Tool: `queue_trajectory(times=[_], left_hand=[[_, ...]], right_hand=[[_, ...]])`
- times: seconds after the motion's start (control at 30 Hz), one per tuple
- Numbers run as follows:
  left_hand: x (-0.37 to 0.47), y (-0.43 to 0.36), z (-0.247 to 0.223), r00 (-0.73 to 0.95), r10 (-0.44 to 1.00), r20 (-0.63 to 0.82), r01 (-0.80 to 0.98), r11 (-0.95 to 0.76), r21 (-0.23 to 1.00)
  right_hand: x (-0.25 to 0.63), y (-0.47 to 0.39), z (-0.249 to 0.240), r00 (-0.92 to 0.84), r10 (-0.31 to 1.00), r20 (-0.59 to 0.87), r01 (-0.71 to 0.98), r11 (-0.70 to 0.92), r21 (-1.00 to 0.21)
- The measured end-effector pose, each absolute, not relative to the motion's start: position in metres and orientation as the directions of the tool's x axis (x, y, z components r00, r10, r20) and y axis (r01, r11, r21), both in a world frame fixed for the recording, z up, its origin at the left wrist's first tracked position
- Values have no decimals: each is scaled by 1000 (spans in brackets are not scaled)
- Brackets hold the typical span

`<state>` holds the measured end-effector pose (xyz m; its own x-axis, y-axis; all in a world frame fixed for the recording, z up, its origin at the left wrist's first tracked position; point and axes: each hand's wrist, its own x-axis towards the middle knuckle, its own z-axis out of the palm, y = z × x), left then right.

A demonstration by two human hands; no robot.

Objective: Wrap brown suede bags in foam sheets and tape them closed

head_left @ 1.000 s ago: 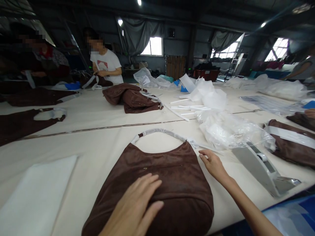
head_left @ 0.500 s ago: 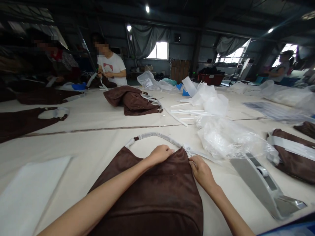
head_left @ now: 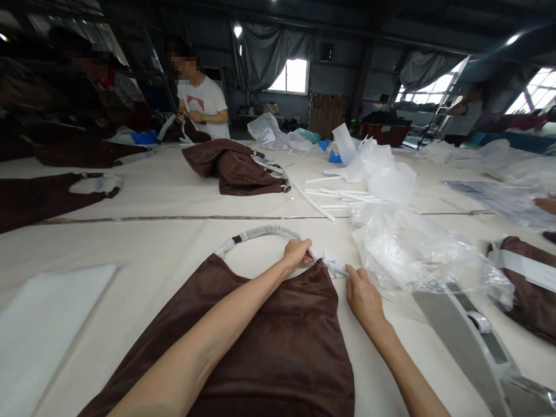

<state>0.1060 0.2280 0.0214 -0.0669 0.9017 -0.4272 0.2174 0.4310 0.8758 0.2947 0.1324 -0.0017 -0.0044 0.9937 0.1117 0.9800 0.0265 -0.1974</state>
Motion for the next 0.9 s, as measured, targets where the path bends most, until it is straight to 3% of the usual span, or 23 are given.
queue_trajectory(times=[0.17, 0.33, 0.43, 0.57, 0.7, 0.77, 0.9], left_hand=[[77, 203, 42, 25, 971, -240, -5, 240, 971], [53, 182, 56, 137, 983, -123, -107, 138, 985], [47, 176, 59, 172, 983, -58, -120, 80, 990], [42, 176, 64, 185, 982, 35, -96, -17, 995], [37, 179, 69, 237, 967, 93, -75, -77, 994], [37, 180, 68, 272, 956, 107, -87, -87, 992], [43, 186, 57, 314, 944, 99, -118, -65, 991]], right_hand=[[292, 143, 12, -12, 997, 70, 983, 25, -181], [285, 163, 34, -22, 979, 202, 982, 59, -177], [269, 186, 51, -67, 968, 243, 900, 164, -405], [238, 215, 65, -306, 937, 170, 686, 341, -642], [228, 221, 61, -479, 874, 81, 331, 266, -905], [235, 214, 56, -512, 857, 52, 248, 205, -947], [258, 201, 48, -532, 847, -5, 298, 182, -937]])
